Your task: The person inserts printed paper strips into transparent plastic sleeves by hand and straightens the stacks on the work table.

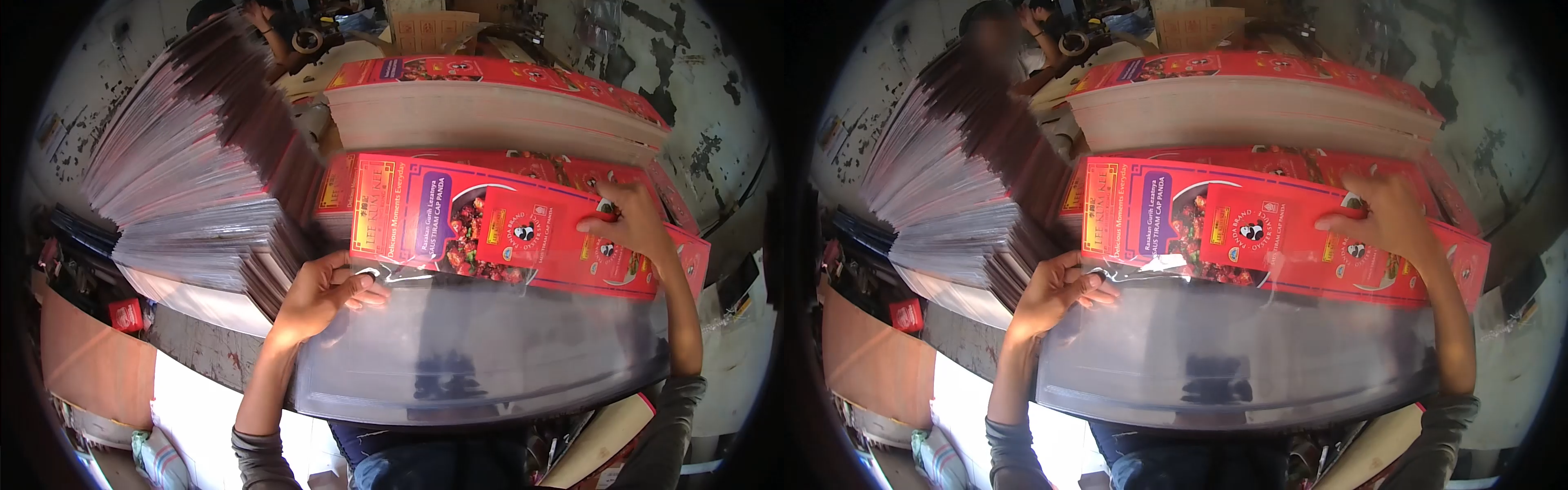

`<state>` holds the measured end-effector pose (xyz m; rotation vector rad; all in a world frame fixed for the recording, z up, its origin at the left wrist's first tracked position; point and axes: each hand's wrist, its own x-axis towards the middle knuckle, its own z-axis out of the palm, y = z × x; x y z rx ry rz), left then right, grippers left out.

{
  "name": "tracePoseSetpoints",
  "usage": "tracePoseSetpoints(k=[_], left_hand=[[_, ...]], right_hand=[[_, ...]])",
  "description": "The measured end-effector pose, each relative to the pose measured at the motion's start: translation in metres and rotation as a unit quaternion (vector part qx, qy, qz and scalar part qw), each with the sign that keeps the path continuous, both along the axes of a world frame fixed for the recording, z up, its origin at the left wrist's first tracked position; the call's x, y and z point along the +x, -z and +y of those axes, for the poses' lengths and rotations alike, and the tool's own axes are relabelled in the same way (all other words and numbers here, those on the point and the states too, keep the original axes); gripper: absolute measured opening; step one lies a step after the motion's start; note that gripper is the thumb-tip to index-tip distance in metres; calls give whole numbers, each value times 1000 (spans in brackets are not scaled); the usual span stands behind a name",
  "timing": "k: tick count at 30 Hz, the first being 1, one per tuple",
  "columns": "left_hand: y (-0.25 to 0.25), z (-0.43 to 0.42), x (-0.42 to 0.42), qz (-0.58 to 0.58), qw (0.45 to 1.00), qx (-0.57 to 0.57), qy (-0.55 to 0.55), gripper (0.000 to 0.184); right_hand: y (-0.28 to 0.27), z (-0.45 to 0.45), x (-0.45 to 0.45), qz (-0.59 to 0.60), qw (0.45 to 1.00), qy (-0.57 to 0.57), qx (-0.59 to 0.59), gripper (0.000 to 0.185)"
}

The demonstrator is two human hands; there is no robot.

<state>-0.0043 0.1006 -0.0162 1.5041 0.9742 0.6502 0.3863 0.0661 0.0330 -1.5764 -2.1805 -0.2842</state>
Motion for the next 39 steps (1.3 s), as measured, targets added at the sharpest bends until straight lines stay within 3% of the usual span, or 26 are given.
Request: tracePoseSetpoints(k=[11,14,29,34,36,38,39], left_hand=[[6,4,3,-41,996,-12,-73,20],[10,4,3,-55,996,-13,-73,20],[9,-1,6,-60,996,25,-61,23],[10,-3,9,-53,992,74,-86,18],[9,-4,10,-46,989,100,-98,16],[12,-1,7,-37,985,130,-106,15],[12,-2,7,-43,983,138,-113,14]], right_hand=[[6,4,8,20,998,-51,-27,48],[10,2,10,84,993,-55,-59,50],[-9,-2,9,-26,993,-101,61,52],[-13,18,-45,-22,997,-57,45,53],[6,37,-78,-18,987,-82,139,62],[4,41,-116,52,995,-62,53,63],[8,43,-128,69,994,-58,66,62]])
